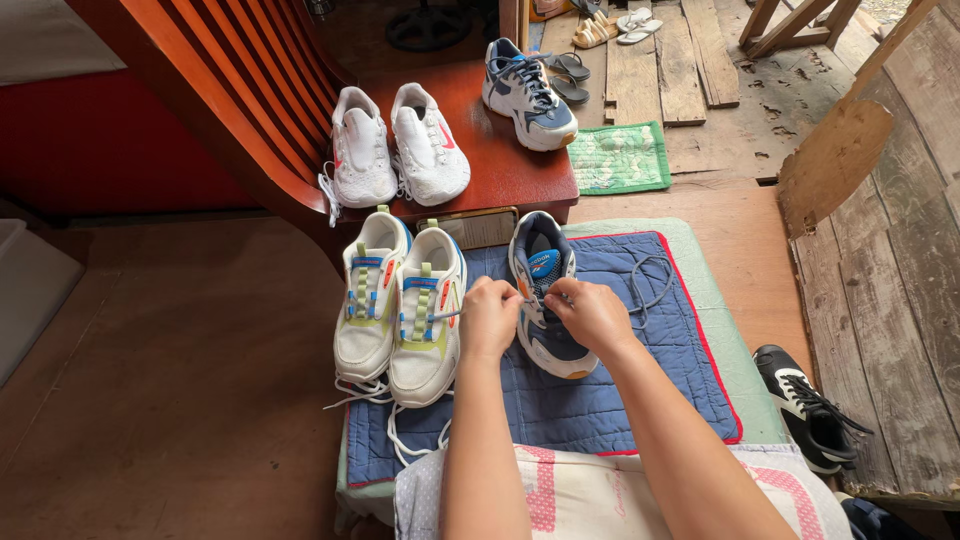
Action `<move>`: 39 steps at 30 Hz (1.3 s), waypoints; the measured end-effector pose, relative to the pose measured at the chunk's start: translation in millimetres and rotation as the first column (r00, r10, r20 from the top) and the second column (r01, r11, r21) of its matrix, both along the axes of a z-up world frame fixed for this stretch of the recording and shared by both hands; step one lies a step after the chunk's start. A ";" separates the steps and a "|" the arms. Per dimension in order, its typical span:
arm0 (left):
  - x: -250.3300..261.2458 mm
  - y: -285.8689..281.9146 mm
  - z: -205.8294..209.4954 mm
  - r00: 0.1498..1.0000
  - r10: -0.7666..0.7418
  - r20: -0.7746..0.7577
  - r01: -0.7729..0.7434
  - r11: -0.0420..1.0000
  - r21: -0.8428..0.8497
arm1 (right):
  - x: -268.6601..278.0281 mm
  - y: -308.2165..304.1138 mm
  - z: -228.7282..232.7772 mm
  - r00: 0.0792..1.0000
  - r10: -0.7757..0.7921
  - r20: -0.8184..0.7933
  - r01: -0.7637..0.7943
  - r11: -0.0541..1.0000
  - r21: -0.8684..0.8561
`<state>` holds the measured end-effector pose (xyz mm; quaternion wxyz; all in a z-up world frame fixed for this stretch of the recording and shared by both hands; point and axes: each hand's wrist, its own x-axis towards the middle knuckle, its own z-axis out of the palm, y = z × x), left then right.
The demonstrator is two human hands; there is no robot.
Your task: The person removes a shoelace from a blue and white sneaker and then re-laces the same shoe by threading the lace through the eyelets and tying it. Other shoes remain nearby on a bench and floor.
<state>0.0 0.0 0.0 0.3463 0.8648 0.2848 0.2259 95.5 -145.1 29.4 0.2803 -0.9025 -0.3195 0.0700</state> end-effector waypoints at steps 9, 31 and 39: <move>-4.3 -8.2 18.8 0.992 0.106 -0.062 -0.102 0.992 0.068 | 13.0 -22.7 12.5 0.931 0.223 -0.290 -0.054 0.868 0.494; 9.4 -7.6 -1.2 0.993 0.115 0.017 -0.111 0.984 -0.139 | 18.1 -29.2 7.6 0.943 0.207 0.259 -0.256 0.951 0.172; -4.2 -9.9 33.1 0.983 0.077 0.164 0.011 0.877 -0.480 | -4.2 -6.8 -2.5 0.912 0.213 0.352 -0.349 0.853 0.388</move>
